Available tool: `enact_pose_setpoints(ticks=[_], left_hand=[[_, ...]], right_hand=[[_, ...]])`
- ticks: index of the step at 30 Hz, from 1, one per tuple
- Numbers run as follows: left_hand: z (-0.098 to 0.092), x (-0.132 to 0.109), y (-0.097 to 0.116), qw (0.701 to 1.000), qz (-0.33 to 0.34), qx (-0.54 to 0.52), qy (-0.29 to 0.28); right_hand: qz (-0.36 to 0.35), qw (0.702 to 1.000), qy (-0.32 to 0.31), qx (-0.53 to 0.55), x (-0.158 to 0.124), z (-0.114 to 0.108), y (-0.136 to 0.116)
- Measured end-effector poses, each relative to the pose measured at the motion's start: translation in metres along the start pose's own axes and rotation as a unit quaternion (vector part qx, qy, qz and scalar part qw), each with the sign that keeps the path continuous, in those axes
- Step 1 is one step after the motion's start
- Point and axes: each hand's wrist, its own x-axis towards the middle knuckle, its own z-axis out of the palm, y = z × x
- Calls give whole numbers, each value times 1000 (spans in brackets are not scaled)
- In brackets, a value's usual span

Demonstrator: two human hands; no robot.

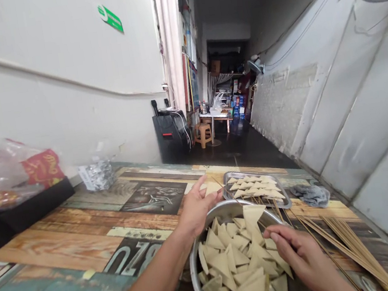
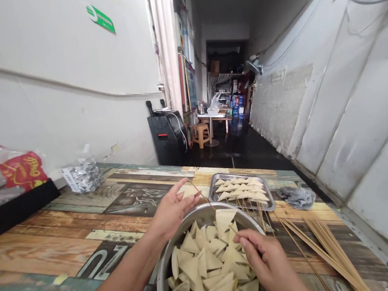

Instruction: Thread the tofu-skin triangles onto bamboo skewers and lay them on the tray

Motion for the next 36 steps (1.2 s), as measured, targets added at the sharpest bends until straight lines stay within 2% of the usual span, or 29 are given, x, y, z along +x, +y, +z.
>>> enact_pose_setpoints(ticks=[8,13,17,25,36], left_hand=[[-9,9,1,997,-32,-63,-1],[-10,8,10,992,-59,-103,42],[-16,12,15,984,-87,-145,55],[-19,16,16,974,-128,-181,49],[-18,14,15,973,-130,-186,43]], right_hand=[[-27,999,16,-33,-1,-6,3],[-26,999,-9,-22,1,-16,-4],[-41,998,-39,-19,-1,-18,-7],[-33,998,-40,-23,-4,-14,0],[-35,998,-32,-37,-3,-12,0]])
